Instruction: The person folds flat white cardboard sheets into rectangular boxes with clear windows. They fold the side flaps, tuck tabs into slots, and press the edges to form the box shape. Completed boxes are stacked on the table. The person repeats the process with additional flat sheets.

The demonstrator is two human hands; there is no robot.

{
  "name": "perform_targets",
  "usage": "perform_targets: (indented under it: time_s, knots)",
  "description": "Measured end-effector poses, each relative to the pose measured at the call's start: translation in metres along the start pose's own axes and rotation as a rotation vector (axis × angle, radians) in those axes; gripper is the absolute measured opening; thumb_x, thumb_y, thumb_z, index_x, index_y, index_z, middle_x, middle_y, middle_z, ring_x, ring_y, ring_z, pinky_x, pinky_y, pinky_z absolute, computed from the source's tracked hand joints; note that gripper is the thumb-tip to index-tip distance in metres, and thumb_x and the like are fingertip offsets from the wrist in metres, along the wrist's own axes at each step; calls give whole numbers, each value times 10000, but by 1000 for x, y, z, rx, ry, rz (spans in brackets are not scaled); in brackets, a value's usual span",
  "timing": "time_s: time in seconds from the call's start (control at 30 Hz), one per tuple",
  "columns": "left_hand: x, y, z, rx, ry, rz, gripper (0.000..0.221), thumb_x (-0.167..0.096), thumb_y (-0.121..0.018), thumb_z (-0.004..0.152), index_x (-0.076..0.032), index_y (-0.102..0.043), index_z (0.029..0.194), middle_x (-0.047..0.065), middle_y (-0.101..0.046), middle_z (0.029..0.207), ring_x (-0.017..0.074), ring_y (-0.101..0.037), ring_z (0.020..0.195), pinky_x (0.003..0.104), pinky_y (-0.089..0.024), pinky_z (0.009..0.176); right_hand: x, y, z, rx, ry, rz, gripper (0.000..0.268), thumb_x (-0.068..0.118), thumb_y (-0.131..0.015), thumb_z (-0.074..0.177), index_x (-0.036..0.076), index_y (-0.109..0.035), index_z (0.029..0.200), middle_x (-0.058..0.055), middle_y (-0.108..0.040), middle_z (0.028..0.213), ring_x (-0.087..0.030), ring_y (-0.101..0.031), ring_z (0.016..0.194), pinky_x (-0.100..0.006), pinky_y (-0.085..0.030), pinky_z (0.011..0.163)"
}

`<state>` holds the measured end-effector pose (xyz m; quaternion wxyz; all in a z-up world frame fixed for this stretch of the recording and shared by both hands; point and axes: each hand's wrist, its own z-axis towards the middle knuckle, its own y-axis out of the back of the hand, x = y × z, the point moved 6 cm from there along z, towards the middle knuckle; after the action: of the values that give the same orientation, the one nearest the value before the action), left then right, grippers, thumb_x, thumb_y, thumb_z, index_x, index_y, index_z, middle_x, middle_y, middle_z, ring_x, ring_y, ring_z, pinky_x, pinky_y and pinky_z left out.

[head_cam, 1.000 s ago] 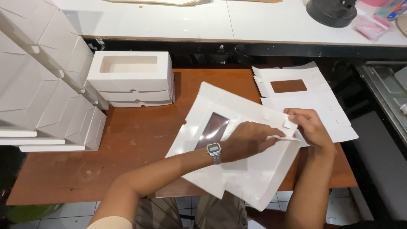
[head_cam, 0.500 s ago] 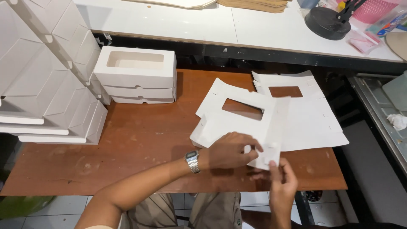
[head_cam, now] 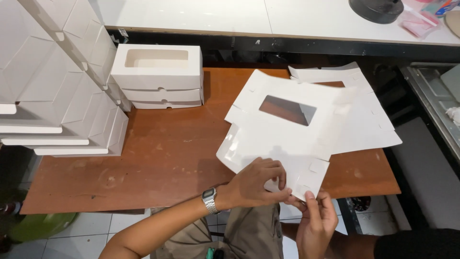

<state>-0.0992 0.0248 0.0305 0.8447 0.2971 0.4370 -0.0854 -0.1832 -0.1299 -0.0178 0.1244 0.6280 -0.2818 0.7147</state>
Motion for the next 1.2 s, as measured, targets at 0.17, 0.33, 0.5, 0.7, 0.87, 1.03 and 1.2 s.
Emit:
perform_targets:
  time_s: [0.17,0.33,0.5,0.7,0.87,1.03,1.2]
  knots:
    - [-3,15,25,0,61,1,175,-288,-586,936,-148,-556,836,-48,-621,867,145,-570,854,346,-365,837,58,-26,2,-11,290,-178,145,107,-598,1008,-18,-552,951,-140,-640,922,-258,-716,741,-342,-644,757]
    - [9,39,42,29,341,-282,184,-341,-658,893,-171,-719,925,-47,-757,889,73,-660,807,219,-460,702,76,-50,21,112,510,-318,145,47,-601,1014,-56,-570,917,-142,-561,976,-284,-747,822,-359,-675,823]
    - [61,33,53,-25,509,-712,179,-139,-833,793,-38,-765,924,62,-770,842,85,-664,718,196,-520,605,80,-62,34,138,581,-490,195,85,-653,985,-43,-607,846,-123,-511,1057,-237,-715,727,-267,-617,679]
    - [34,32,72,257,468,-942,171,-112,-749,878,8,-679,977,170,-745,934,269,-758,918,294,-630,797,100,-76,44,140,660,-604,176,37,-673,972,-39,-617,823,-148,-533,1018,-165,-558,604,-243,-533,545]
    - [36,35,79,325,470,-918,228,-177,-734,892,-1,-702,1033,169,-747,1015,269,-759,942,314,-644,812,104,-76,56,184,648,-690,169,111,-671,971,-23,-648,870,-125,-554,1026,-191,-595,883,-272,-539,697]
    - [30,39,75,311,503,-865,204,-233,-697,923,-36,-682,973,111,-714,959,224,-751,951,305,-643,704,108,-87,53,197,655,-735,171,100,-664,972,-16,-635,850,-134,-562,1017,-194,-601,855,-276,-552,663]
    - [36,36,73,283,477,-896,197,-272,-704,917,-78,-684,946,66,-713,925,180,-713,780,227,-518,606,110,-92,52,204,663,-813,170,89,-650,980,-21,-638,850,-130,-562,1027,-194,-597,783,-287,-538,677]
